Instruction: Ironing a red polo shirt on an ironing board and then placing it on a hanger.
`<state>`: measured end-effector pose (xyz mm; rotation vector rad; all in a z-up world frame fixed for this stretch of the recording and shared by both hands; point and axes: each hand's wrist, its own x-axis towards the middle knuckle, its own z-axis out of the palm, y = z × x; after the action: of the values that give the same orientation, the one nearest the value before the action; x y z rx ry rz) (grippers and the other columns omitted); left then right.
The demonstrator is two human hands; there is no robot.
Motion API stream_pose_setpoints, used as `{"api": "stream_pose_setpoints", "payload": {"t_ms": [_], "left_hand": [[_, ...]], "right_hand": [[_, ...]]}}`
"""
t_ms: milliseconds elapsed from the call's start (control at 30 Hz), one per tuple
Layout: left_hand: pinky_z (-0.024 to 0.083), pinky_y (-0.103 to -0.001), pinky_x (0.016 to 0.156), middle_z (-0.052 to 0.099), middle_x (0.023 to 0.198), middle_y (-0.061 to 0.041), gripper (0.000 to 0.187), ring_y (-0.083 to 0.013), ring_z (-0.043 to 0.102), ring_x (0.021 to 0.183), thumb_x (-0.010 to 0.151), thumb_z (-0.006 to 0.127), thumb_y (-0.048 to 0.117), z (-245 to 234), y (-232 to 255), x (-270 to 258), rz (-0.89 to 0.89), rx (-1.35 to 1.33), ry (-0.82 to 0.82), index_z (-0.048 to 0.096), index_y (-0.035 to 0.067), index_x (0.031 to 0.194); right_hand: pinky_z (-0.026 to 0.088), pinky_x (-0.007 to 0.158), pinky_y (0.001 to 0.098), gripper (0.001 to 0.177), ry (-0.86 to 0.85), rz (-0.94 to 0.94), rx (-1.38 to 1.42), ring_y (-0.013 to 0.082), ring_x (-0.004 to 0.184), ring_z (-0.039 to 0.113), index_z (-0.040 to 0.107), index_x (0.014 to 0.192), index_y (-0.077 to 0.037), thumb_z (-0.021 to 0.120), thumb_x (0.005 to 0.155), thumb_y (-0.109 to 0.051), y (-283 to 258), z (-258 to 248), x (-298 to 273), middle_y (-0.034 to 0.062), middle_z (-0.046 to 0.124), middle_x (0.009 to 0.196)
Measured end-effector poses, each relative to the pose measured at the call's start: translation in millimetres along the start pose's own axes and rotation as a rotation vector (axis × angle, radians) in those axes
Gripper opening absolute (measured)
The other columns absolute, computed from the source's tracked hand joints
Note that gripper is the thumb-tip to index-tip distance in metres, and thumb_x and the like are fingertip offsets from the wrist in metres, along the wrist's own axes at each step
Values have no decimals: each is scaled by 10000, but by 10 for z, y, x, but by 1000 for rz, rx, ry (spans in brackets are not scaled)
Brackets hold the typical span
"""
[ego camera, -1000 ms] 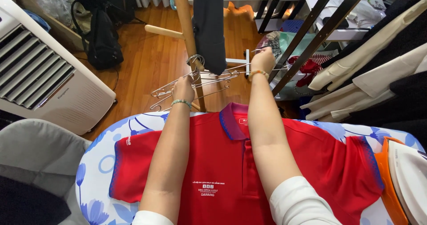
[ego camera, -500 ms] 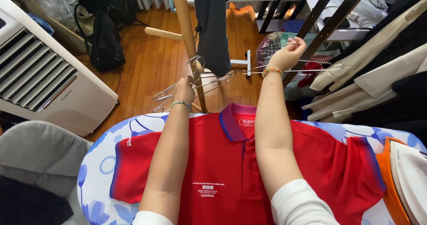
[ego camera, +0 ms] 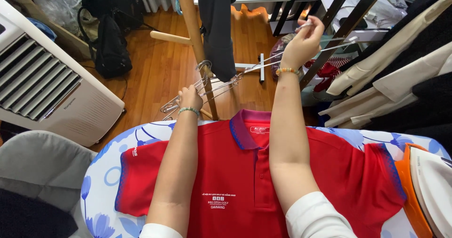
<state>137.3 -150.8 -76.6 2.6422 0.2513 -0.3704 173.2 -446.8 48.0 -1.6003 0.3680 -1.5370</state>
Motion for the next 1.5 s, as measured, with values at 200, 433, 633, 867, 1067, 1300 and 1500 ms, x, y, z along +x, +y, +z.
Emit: {"api": "stream_pose_setpoints", "payload": {"t_ms": [200,433,633,867,1067,1300,1500], "left_hand": [[410,-555,977,529,1213,-188,294,-379,474,1188,891,470,41,19,-7,44,2,-34,236,591,70,1157],[506,-468,796,538,1149,-162,151,-344,523,1063,982,474,64,-301,131,-262,229,-262,710,598,47,1066],[397,-434,818,573,925,-130,89,-330,525,879,962,508,33,-505,550,-951,912,-497,926,591,46,991],[456,-327,852,598,1052,-43,470,-155,581,929,1007,317,522,-526,816,-2344,1081,-572,-468,541,129,1134],[553,-508,732,738,904,-139,214,-374,716,877,1011,505,287,-48,517,-2305,1062,-7,115,599,178,1170],[516,-332,739,666,719,-13,279,-234,685,761,1090,500,383,-228,347,-1935,961,-289,255,662,240,913],[456,-453,807,527,878,-157,108,-361,575,878,1055,497,135,72,454,-1487,917,-478,604,545,39,1069]], "right_hand": [[609,579,217,214,-188,-363,158,102,596,724,685,1120,-103,499,1053,-185,-1187,-507,457,48,793,798],[316,738,407,241,-220,-927,-89,278,877,457,704,1149,-12,718,998,175,-2610,-1536,466,98,483,955],[339,492,297,262,-500,-1182,-504,167,615,408,654,1293,-57,459,1141,31,-2397,-2156,365,55,551,914],[476,405,325,485,-631,-1024,-983,201,511,618,621,1294,-151,596,814,-87,-1533,-2155,170,7,561,815],[561,627,414,228,-846,-806,-656,302,689,705,608,1179,-193,568,1010,-341,-1238,-2392,171,30,617,763],[517,741,507,414,-1149,-489,-732,414,767,709,715,894,-112,561,1030,-470,-1200,-2792,391,162,715,744],[518,658,458,412,-1033,-575,-882,371,704,693,723,796,-191,559,1039,-482,-1303,-3046,762,107,665,628]]}}
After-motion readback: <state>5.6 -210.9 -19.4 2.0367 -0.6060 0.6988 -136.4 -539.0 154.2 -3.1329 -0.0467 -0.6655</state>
